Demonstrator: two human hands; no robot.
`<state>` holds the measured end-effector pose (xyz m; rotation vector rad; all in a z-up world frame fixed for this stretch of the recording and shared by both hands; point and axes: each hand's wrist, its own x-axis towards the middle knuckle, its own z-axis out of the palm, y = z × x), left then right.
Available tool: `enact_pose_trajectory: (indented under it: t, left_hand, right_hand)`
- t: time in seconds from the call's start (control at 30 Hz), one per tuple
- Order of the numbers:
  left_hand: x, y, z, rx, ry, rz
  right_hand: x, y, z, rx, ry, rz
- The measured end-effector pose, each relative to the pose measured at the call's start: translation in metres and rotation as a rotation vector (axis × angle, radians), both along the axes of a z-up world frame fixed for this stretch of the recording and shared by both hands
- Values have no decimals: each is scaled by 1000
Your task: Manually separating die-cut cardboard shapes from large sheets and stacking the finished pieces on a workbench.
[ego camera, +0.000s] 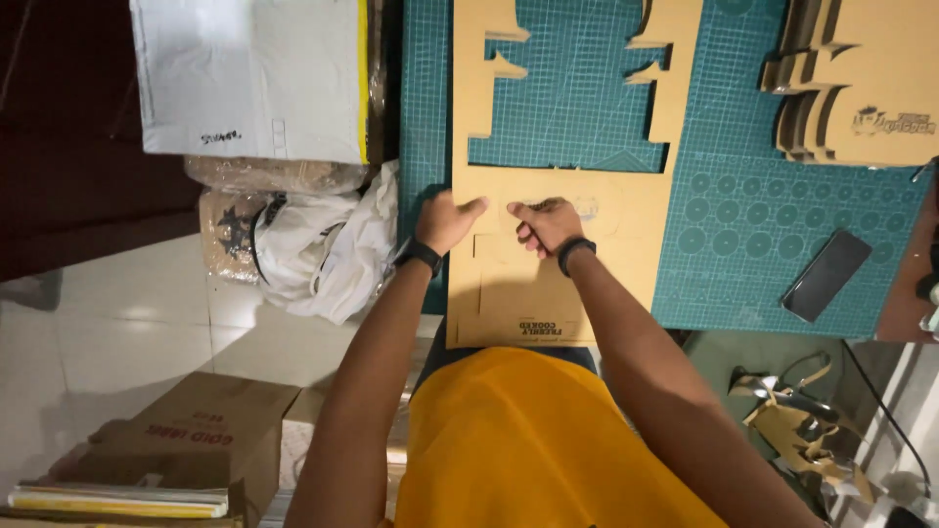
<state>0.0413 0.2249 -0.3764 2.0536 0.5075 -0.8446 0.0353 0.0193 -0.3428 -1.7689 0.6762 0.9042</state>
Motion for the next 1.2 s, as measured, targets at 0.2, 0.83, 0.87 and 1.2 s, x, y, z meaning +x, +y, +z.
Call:
enact_pose_trajectory:
  t: [0.2, 0.83, 0.87, 1.2]
  left_hand:
    - [1, -4, 38, 70, 32, -53]
    - [6, -9, 13, 46, -4, -9]
    - [6, -9, 9, 44, -21, -14]
    - [-15, -6, 25, 171, -64, -178]
  right_hand:
    - [11, 8, 19, -44, 106, -17]
    - [15, 13, 13, 34, 67, -54]
    - [15, 13, 14, 34, 77, -53]
    - [13, 7, 8, 53, 43, -61]
